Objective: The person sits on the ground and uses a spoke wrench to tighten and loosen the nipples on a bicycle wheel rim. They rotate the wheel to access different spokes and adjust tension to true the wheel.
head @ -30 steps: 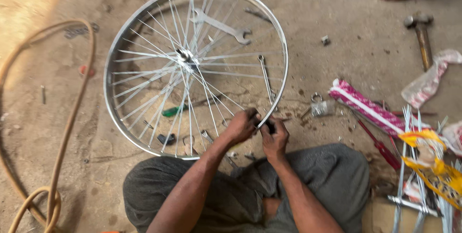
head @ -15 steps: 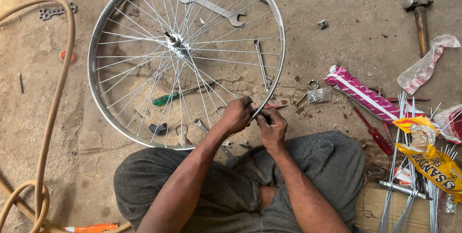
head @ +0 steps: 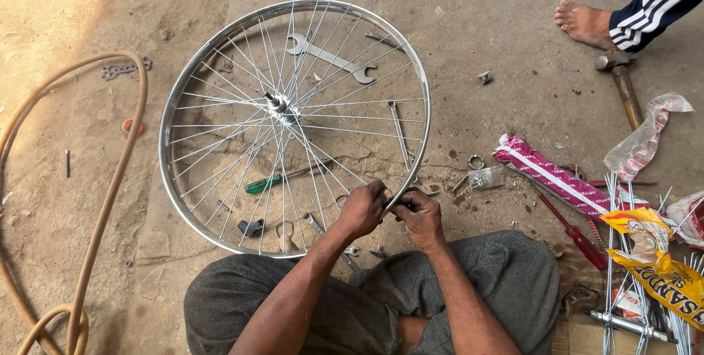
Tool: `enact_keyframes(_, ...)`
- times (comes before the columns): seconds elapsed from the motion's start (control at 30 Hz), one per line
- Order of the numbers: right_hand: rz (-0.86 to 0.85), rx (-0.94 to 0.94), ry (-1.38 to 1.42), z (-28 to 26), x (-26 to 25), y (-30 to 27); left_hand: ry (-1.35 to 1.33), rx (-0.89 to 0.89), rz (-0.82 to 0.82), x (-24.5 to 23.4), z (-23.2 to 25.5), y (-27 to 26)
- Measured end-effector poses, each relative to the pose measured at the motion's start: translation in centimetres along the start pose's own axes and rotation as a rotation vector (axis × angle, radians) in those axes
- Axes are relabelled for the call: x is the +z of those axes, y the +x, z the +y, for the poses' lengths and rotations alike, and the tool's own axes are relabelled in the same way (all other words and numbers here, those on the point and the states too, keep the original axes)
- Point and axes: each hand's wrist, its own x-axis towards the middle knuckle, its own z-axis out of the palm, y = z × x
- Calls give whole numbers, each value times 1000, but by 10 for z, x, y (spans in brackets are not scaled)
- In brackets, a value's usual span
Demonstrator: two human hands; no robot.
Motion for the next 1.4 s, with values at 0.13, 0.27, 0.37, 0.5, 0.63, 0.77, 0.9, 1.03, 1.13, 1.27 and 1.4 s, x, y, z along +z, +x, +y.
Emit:
enact_keyframes(0.13, 81, -58, -100, 8, 5, -3, 3, 15, 20, -1, 0, 1)
enact_keyframes(0.27, 100, -122, -238, 19, 13, -7, -37, 27, -34, -5, -1, 3)
enact_keyframes(0.37, 170, -227, -468, 19, 16, -8, -87, 25, -73, -9, 0, 1)
enact_keyframes(0.5, 238, -603, -603, 6, 20, -7, -121, 21, -65, -12, 8, -1)
enact_keyframes(0.63, 279, -518, -577, -3, 29, -14, -114, 63, -40, -14, 9, -4)
enact_keyframes(0.77, 275, -461, -575, 1, 31, -20, -119, 58, -34, -10, 5, -5)
enact_keyframes(0.9, 252, -173, -292, 9, 22, -12, -122, 58, -18, -5, 2, -3)
enact_keyframes(1.03, 219, -104, -119, 12, 18, -13, -97, 54, -78, -7, -1, -1)
enact_keyframes(1.13, 280, -290, -366, 13, 27, -15, -75, 54, -136, -13, -3, 4)
enact_keyframes(1.27, 324, -505, -663, 14, 34, -16, -95, 54, -149, -14, -3, 7)
enact_keyframes(1.4, 350, -448, -729, 12, 36, -18, -95, 35, -134, -12, 2, 4)
